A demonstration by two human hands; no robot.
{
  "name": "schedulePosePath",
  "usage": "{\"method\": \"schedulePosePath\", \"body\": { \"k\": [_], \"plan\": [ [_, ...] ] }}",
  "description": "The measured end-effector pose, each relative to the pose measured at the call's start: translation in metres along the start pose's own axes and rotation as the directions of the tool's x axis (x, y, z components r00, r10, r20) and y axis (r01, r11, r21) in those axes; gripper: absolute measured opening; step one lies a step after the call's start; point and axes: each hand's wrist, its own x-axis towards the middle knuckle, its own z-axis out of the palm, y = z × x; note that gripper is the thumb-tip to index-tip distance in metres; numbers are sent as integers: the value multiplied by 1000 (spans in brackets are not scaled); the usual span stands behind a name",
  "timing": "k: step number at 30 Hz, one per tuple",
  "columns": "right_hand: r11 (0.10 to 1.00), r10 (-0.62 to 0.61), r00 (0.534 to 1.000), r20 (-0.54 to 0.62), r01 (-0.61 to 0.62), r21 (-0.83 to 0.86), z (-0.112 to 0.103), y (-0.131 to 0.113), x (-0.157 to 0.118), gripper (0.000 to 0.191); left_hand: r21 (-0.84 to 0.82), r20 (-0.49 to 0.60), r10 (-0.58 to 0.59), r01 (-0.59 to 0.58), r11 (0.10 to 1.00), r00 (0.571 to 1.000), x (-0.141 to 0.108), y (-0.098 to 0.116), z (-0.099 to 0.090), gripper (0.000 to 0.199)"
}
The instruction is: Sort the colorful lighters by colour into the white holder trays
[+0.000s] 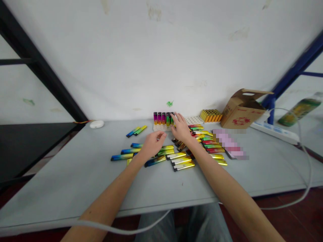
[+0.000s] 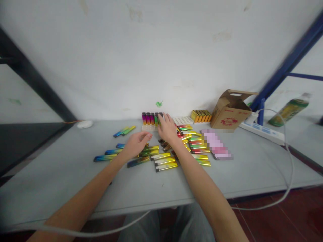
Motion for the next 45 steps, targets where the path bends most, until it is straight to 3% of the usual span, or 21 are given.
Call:
{"method": "schedulePosePath", "body": {
  "k": [6,10,13,16,19,22,29,37,45],
  "plan": [
    [996,-38,998,-53,42,78,-17,-9,-7,47,105,-31,96,-92,990,995,3,-8,-12,23],
    [963,-148,988,49,132,235,-31,-18,-22,26,191,-68,171,-155,969,983,7,-12,-27,20],
    [942,-229,958,171,174,289,-34,-28,-32,21,241,-87,168,-143,960,982,10,-14,-37,21],
    [925,-287,933,216,211,317,-33,-41,-36,26,400,-33,127,-103,911,991,12,-18,-46,29],
    [876,-433,863,262,334,349,-30,-53,-36,30,498,-18,125,-100,862,992,13,-23,-49,34],
    [871,-475,821,318,385,306,-28,-56,-37,33,547,-11,127,-101,831,992,14,-27,-49,35],
    [903,-412,859,305,339,264,-38,-40,-33,30,537,46,130,-134,833,991,12,-27,-43,33],
    [895,-432,832,347,348,281,-35,-36,-35,13,502,244,189,-290,815,951,11,-42,-40,23],
    [916,-324,896,304,216,338,-34,-39,-34,10,561,213,134,-233,794,968,13,-50,-42,22]
  ]
}}
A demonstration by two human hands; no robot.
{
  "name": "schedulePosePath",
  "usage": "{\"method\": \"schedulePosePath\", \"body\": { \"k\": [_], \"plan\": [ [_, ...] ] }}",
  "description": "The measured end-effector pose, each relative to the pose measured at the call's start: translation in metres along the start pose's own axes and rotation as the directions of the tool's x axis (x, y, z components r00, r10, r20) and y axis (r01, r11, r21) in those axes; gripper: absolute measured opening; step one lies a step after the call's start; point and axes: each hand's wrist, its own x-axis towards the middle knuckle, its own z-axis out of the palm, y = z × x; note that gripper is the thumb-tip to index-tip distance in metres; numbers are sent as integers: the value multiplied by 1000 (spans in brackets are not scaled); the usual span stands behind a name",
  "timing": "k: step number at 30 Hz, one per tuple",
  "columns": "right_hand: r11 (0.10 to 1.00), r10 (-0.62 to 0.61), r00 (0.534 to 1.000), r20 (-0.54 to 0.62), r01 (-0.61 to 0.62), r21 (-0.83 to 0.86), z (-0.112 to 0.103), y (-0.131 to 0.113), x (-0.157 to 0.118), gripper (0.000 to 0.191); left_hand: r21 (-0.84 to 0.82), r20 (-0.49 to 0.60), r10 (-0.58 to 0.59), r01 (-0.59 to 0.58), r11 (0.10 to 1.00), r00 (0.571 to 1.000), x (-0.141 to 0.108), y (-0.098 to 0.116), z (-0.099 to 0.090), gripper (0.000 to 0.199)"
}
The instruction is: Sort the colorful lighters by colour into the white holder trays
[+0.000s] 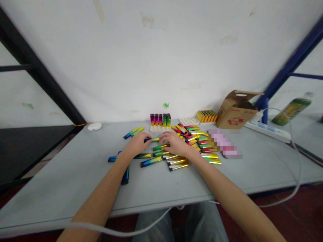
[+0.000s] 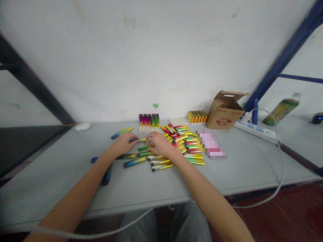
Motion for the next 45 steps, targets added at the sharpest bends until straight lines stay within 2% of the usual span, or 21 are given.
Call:
{"method": "schedulePosePath", "body": {
  "k": [3,5,8,10,13,15,17,18,21,23,25,31,33,35,40,45],
  "plan": [
    [995,74,997,-32,-72,63,3,2,0,9,37,-47,-34,36,999,998,0,1,-1,26],
    [978,150,982,-115,-130,161,5,4,1,9,67,-89,-47,53,996,995,1,2,-3,31],
    [888,316,908,-274,-181,422,5,5,5,17,88,-116,-56,67,994,992,2,5,-7,40],
    [758,444,858,-258,-207,618,3,6,8,20,73,-121,-79,88,993,990,2,8,-9,40],
    [467,571,815,-99,-224,855,-3,5,11,25,51,-121,-99,106,993,988,1,13,-11,37],
    [274,610,792,-6,-204,940,-7,3,12,30,53,-117,-104,111,992,988,1,17,-12,37],
    [172,613,789,47,-191,966,-9,1,12,33,51,-120,-110,117,992,987,1,20,-13,39],
    [170,607,793,49,-190,967,-9,1,12,34,44,-124,-109,116,992,986,1,22,-13,39],
    [257,575,818,19,-203,945,-9,-1,10,34,16,-133,-86,89,996,987,1,24,-12,39],
    [256,564,825,34,-214,943,-8,-1,9,34,3,-132,-73,74,997,989,1,24,-12,39],
    [171,550,830,90,-218,961,-9,-2,9,35,-1,-127,-70,70,998,990,1,25,-11,38],
    [-207,444,838,318,-250,946,-20,-5,8,22,-13,-100,-69,68,998,993,1,28,-11,40],
    [-296,411,843,346,-236,926,-24,-5,7,29,-8,-98,-62,61,998,993,0,29,-11,40],
    [-349,386,848,362,-229,909,-27,-6,7,41,0,-100,-54,54,999,993,0,28,-10,41],
    [-360,373,837,402,-269,894,-28,-10,6,54,-12,-122,-36,35,999,992,0,27,-5,35],
    [-345,343,852,395,-277,897,-27,-13,7,58,-51,-175,-111,104,993,978,0,28,-2,25]
  ]
}}
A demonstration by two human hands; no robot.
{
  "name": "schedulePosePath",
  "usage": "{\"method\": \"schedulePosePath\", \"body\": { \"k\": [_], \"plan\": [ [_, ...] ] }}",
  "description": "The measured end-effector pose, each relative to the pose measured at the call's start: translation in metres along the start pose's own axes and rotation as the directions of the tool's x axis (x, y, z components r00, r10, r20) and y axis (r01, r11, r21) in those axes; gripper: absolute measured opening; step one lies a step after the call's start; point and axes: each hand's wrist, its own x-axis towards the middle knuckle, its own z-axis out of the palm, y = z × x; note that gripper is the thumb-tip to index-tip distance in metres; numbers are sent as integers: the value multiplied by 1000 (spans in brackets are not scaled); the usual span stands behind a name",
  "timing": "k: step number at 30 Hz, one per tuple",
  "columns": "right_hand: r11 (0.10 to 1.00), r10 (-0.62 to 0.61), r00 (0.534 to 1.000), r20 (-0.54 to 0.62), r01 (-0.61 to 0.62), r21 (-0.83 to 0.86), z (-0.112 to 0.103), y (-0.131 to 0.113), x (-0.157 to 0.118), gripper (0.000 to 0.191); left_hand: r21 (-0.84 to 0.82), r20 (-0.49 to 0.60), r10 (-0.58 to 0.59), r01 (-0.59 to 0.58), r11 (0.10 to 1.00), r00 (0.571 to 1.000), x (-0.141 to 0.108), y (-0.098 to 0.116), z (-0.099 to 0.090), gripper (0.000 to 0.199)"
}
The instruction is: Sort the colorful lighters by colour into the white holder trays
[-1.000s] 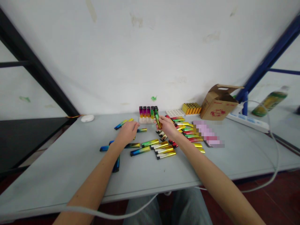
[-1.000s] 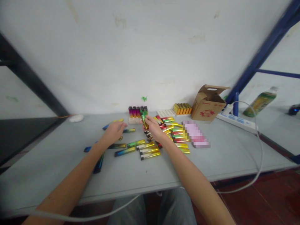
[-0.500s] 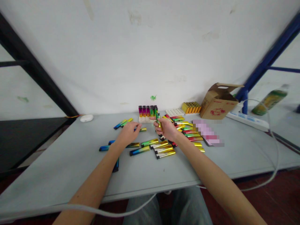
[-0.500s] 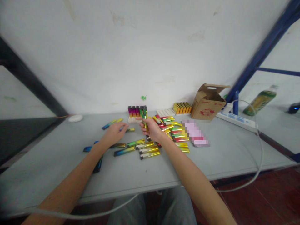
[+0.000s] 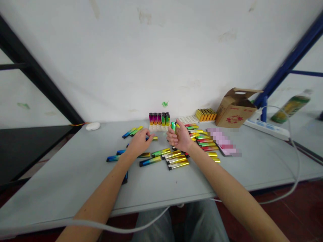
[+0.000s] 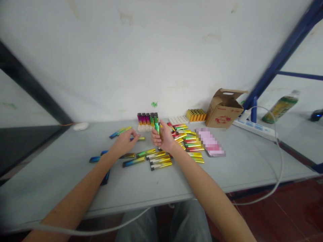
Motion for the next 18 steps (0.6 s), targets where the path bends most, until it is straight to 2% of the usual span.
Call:
{"method": "schedulePosePath", "body": {
  "k": [8,13,18],
  "plan": [
    [1000,-19,999,-36,19,-5,-1,2,1,60,4,-3,61,-61,998,998,-1,2,0,19],
    [999,-38,993,-112,41,24,4,1,1,56,5,22,51,-51,999,998,-1,4,0,20],
    [999,-51,989,-142,48,-24,8,1,2,49,7,32,56,-56,998,998,-1,3,1,20]
  ]
}}
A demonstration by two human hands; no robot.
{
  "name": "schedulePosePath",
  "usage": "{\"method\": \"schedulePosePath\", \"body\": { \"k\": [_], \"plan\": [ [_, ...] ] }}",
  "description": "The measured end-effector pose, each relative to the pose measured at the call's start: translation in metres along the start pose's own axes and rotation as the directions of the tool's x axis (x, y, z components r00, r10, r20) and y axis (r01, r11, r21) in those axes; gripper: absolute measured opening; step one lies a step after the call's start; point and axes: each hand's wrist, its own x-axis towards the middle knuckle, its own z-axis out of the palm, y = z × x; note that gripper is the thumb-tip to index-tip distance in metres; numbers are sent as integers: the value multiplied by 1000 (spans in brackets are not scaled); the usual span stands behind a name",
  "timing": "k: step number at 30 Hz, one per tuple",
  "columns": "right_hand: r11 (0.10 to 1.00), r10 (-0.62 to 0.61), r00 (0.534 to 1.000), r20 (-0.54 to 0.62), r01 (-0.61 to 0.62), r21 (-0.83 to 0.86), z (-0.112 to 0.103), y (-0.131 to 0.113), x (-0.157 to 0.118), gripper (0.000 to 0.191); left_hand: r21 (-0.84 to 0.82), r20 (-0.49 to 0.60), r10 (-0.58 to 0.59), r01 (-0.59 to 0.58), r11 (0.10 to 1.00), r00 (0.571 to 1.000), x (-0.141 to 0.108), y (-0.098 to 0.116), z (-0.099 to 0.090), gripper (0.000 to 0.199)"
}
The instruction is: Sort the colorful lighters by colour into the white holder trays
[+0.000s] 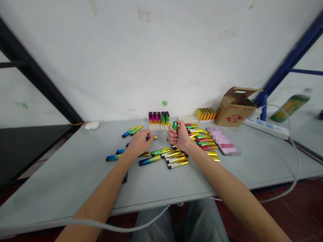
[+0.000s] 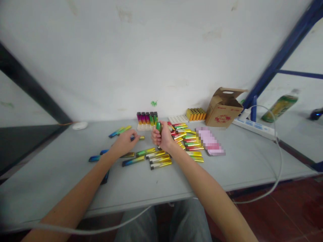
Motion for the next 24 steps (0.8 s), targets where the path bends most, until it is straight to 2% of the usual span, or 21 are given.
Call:
{"method": "schedulePosePath", "body": {
  "k": [9,13,20,24],
  "plan": [
    [997,-43,999,0,43,-57,-3,7,6,43,8,17,2,-3,1000,1000,0,0,0,19],
    [995,-56,998,-21,54,-80,0,9,5,46,4,18,2,-2,1000,1000,0,1,0,19],
    [994,-52,998,27,54,-100,-4,9,3,48,-8,33,-6,6,1000,999,0,1,0,20],
    [993,-54,999,-4,54,-102,-5,8,3,48,-41,32,8,-7,999,999,0,1,0,21]
  ]
}}
